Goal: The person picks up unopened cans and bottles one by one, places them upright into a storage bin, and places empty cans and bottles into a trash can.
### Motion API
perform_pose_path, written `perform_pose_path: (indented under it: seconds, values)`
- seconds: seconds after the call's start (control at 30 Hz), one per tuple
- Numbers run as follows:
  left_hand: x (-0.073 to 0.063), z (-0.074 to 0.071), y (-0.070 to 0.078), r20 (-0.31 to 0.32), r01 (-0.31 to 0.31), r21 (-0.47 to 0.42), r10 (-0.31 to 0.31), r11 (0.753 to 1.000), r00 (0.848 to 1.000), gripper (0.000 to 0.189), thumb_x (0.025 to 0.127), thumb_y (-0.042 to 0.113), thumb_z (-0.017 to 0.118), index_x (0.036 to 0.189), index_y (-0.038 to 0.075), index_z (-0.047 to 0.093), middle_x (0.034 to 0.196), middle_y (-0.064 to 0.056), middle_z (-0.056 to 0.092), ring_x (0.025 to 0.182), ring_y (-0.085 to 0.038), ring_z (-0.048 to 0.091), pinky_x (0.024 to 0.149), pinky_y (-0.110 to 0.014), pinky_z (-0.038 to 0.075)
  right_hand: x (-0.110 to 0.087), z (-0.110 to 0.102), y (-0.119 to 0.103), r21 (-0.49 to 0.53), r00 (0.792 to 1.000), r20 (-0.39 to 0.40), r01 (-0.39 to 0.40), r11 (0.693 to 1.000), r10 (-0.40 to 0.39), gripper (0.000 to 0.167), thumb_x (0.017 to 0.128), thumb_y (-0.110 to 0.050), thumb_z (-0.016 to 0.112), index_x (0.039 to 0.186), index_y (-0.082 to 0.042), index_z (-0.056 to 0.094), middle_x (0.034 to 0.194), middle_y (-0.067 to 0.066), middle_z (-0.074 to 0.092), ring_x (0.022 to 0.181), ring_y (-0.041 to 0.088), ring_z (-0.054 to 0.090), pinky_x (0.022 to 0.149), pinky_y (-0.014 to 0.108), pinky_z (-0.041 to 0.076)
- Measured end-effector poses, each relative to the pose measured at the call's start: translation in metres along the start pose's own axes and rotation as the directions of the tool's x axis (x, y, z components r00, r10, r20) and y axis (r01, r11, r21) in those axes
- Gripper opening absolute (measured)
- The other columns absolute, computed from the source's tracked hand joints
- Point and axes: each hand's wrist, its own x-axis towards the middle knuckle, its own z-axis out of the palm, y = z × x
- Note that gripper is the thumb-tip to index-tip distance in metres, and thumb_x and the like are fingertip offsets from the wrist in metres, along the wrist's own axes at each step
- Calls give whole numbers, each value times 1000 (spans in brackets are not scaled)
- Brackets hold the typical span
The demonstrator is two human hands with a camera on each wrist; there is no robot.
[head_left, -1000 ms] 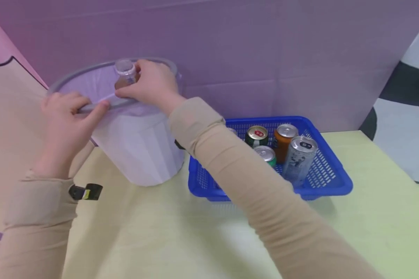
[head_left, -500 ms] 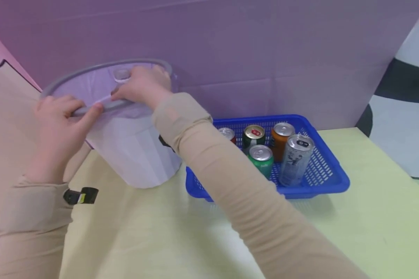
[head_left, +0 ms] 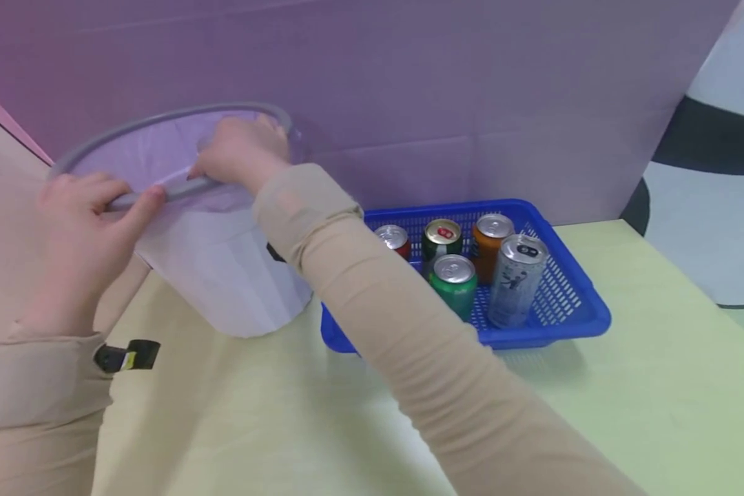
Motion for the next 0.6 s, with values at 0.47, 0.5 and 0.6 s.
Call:
perform_pose_path:
  seconds: [0.47,0.5,0.6]
  values:
    - [-1,-4,-2,39,9,-2,-8,1000,999,42,86,28,63,61,-5,53,64,37,31,70,8,24,91,-45,17,2,0,-4,-22,999,-23,-33,999,33,18,85,-52,56,89,-34,55,115,-22,55,128,6,31,114,29,9]
    - [-1,-4,-2,42,10,-2,-10,1000,999,41,86,27,63,62,-5,53,64,37,31,70,8,24,90,-45,17,2,1,-4,-24,999,-24,-35,999,34,18,85,-52,55,89,-34,55,115,-22,55,128,6,31,114,29,9]
    - [-1,-5,-1,48,19,-6,-19,1000,999,41,86,27,63,62,-5,53,64,37,31,71,7,24,90,-42,16,2,1,-4,-31,999,-26,-39,999,38,19,85,-53,55,91,-35,56,117,-22,54,127,6,31,113,29,11]
